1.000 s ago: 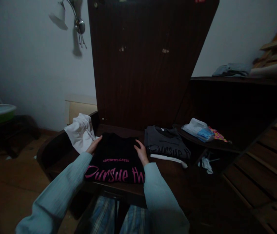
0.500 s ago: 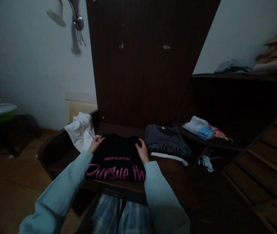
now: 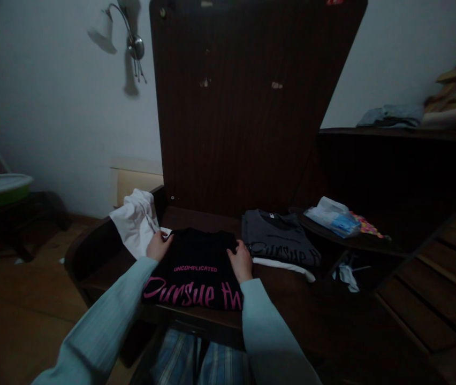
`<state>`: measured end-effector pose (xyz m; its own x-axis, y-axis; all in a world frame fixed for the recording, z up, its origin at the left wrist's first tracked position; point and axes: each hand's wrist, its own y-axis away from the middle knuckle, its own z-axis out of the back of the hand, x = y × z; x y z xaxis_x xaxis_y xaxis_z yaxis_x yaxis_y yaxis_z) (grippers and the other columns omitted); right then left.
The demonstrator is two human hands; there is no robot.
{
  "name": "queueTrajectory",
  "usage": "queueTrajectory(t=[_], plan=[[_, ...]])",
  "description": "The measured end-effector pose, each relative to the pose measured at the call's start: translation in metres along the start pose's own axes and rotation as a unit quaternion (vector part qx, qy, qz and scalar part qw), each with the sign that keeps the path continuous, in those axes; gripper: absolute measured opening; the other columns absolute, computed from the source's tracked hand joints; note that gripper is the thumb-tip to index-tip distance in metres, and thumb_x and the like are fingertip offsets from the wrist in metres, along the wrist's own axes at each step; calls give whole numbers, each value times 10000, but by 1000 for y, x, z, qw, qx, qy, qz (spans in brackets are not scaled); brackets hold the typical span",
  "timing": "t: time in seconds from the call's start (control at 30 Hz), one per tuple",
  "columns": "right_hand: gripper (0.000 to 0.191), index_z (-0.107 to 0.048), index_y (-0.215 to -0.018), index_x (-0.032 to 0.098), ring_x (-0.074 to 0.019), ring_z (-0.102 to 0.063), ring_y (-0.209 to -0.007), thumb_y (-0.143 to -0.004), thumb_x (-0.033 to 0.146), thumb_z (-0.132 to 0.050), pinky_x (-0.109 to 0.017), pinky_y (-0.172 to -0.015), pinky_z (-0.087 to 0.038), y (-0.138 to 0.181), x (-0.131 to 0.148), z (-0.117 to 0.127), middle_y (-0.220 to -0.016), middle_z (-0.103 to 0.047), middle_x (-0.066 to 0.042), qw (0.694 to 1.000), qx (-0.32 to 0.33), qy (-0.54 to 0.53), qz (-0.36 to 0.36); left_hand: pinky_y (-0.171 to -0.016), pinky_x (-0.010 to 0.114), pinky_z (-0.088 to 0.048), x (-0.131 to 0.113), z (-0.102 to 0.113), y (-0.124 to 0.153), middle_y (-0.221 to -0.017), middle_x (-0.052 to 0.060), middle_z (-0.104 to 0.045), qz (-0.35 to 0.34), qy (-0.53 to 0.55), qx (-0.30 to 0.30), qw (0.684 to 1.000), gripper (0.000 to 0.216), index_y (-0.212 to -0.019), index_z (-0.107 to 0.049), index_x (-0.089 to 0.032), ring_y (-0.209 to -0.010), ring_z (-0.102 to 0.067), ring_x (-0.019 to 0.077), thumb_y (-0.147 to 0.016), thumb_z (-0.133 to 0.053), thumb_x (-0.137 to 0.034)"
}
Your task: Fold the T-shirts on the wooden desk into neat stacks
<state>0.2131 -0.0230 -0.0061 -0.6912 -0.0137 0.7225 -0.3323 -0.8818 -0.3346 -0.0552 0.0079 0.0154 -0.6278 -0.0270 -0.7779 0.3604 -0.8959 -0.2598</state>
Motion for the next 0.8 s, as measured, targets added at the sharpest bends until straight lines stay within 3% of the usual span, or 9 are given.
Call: queueTrajectory(t=[0.13,0.27,0.43,0.63,0.8], plan=[[281,-578,-789,196,-238,-578,-732,-693,457,-538,-320,-625,-374,14,0,15,-734,-609,-90,994,31,99,-25,-638,317,-383,-3,11,12,-711,102,-592,38,-20,26,999,360,-644,-473,-196,-790,-585,287,-615,-575,-539],[385,-556,-675,189,-255,-586,-722,-708,567,-491,-321,-595,-361,20,8,25,-700,-611,-112,982,79,161,-64,-692,347,-409,-6,18,21,-764,167,-634,25,-76,79,994,473,-608,-507,-183,-860,-587,333,-571,-547,-652],[332,-583,-753,159,-218,-582,-776,-757,479,-495,-288,-656,-388,18,11,19,-778,-614,-94,977,77,198,25,-693,303,-442,-7,19,23,-830,140,-661,-30,-201,128,971,457,-723,-580,-152,-847,-612,273,-706,-453,-592],[243,-617,-822,123,-205,-567,-739,-717,337,-572,-291,-685,-415,16,4,11,-767,-598,-88,988,17,128,90,-638,255,-436,-2,16,22,-845,102,-657,-75,-187,86,976,360,-835,-600,-139,-805,-617,220,-741,-483,-466],[117,-613,-769,159,-172,-540,-733,-671,172,-551,-283,-683,-426,19,13,13,-760,-581,-49,979,14,-52,194,-629,255,-430,0,11,23,-774,74,-644,-105,-158,52,980,310,-788,-589,-150,-752,-612,205,-721,-497,-438]])
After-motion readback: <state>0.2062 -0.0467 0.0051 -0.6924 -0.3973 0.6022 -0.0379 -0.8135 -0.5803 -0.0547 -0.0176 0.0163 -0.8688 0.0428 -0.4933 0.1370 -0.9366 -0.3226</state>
